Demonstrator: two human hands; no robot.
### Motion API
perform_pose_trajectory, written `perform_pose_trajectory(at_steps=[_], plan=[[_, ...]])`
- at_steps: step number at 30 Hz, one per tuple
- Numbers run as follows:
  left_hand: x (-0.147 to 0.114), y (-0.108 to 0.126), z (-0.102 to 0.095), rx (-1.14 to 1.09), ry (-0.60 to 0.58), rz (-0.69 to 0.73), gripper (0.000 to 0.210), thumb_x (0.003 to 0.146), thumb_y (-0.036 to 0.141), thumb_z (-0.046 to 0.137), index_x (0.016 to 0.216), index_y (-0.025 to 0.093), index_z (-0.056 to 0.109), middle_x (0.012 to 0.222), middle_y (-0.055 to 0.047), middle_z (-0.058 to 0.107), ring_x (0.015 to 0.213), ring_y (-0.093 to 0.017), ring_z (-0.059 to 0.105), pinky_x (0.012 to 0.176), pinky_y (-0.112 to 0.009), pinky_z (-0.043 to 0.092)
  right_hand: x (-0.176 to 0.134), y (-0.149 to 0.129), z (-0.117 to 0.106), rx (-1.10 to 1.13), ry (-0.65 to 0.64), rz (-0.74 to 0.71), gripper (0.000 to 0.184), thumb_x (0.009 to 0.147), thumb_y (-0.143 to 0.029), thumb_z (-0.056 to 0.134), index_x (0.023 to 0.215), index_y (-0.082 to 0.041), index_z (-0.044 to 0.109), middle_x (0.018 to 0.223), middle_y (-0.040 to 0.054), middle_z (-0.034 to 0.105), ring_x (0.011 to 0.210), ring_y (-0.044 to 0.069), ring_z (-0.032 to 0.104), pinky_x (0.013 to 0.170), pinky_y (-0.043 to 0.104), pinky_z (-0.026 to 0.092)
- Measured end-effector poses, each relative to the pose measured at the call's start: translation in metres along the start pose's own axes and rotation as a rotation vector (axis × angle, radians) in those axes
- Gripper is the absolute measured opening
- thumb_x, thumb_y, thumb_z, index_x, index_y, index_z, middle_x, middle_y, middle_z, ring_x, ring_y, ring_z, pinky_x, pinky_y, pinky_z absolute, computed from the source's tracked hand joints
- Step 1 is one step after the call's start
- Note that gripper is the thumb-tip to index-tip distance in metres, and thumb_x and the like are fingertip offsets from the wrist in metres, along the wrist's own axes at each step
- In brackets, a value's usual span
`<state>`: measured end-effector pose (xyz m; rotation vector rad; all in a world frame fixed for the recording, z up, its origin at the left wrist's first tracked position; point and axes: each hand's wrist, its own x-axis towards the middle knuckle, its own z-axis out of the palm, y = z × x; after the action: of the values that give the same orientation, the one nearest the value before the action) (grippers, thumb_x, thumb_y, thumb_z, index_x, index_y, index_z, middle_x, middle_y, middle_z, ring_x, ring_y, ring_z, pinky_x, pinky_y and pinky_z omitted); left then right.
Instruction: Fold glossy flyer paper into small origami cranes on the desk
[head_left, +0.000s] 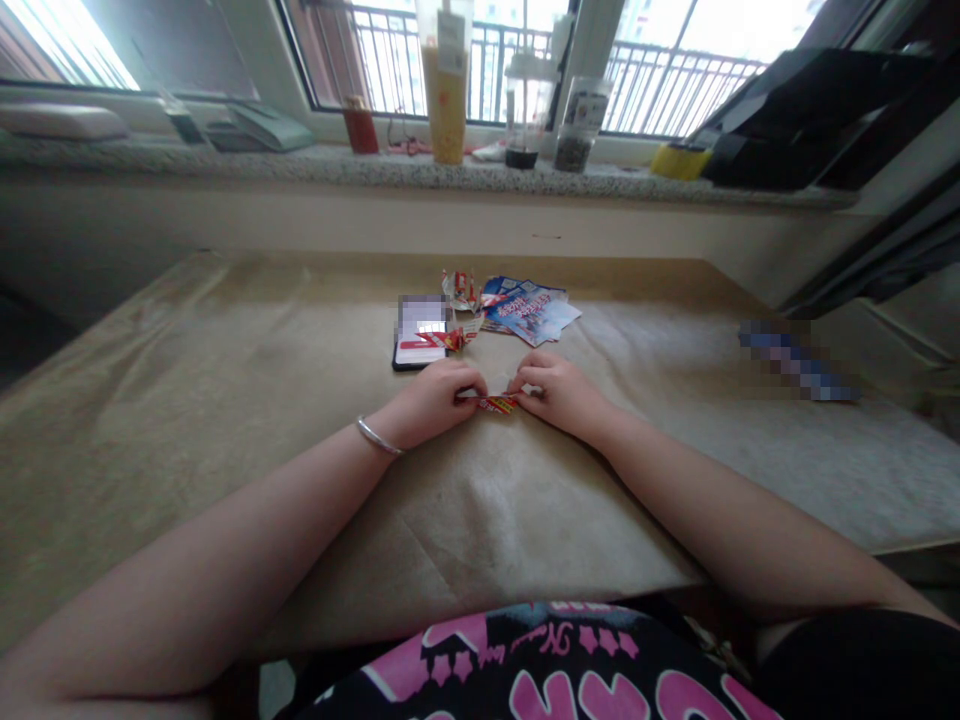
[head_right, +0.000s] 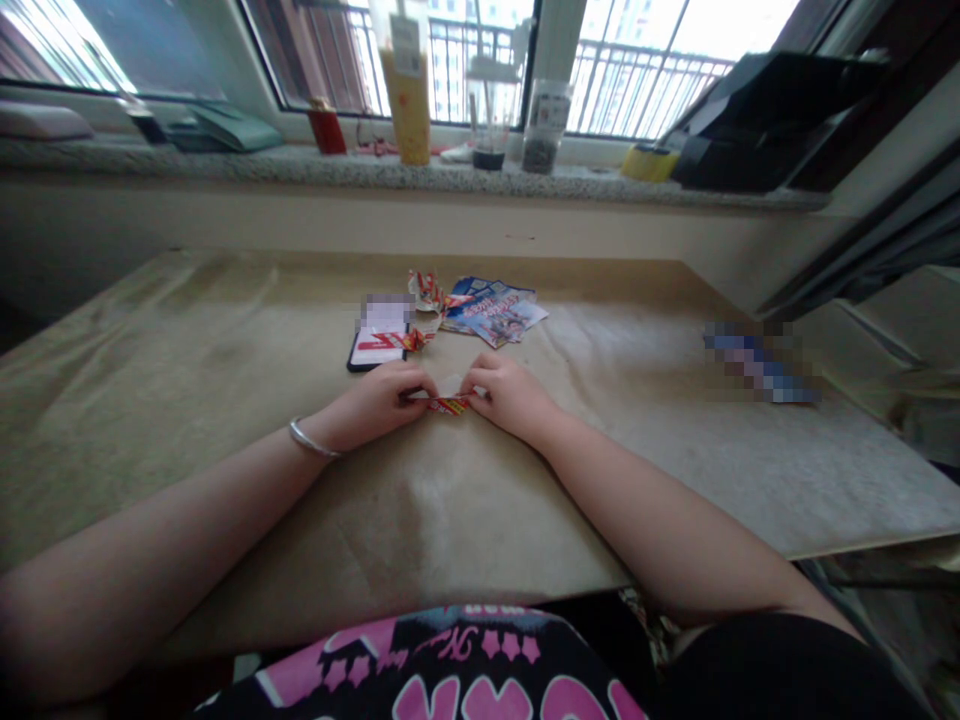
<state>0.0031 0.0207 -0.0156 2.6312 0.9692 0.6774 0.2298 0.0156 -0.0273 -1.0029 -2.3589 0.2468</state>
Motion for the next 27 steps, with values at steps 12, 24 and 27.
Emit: perform_pose_trajectory(at_steps=[12, 24, 27], plan=[[-0.002, -0.003, -0.007, 0.058, -0.092, 0.142, 0.016, 0.081, 0.012, 0.052, 0.083, 0.017, 0.067, 0.083, -0.005, 0.062, 0.078, -0.015, 0.055, 0.073, -0.025, 0.043, -0.002, -0.005, -0.014, -0.268, -0.17, -0.149, 0.018, 0.089, -0.02, 0.052, 0.086, -0.019, 0.07, 0.088, 0.007, 0.066, 0.082, 0.018, 0.057, 0.07, 0.027, 0.04], [-0.003, -0.006, -0.015, 0.111, -0.152, 0.265, 0.023, 0.088, 0.017, 0.05, 0.095, 0.021, 0.072, 0.089, -0.006, 0.064, 0.083, -0.015, 0.057, 0.077, -0.026, 0.045, -0.003, -0.001, -0.019, -0.278, -0.211, -0.131, 0.02, 0.088, -0.021, 0.054, 0.088, -0.024, 0.074, 0.085, 0.0052, 0.068, 0.079, 0.017, 0.058, 0.065, 0.027, 0.037], [-0.003, -0.006, -0.017, 0.149, -0.166, 0.279, 0.022, 0.088, 0.019, 0.051, 0.096, 0.022, 0.072, 0.091, -0.006, 0.064, 0.083, -0.015, 0.058, 0.077, -0.026, 0.046, -0.003, 0.001, -0.02, -0.267, -0.209, -0.119, 0.02, 0.087, -0.021, 0.055, 0.087, -0.024, 0.074, 0.083, 0.0047, 0.068, 0.076, 0.016, 0.058, 0.064, 0.026, 0.036]])
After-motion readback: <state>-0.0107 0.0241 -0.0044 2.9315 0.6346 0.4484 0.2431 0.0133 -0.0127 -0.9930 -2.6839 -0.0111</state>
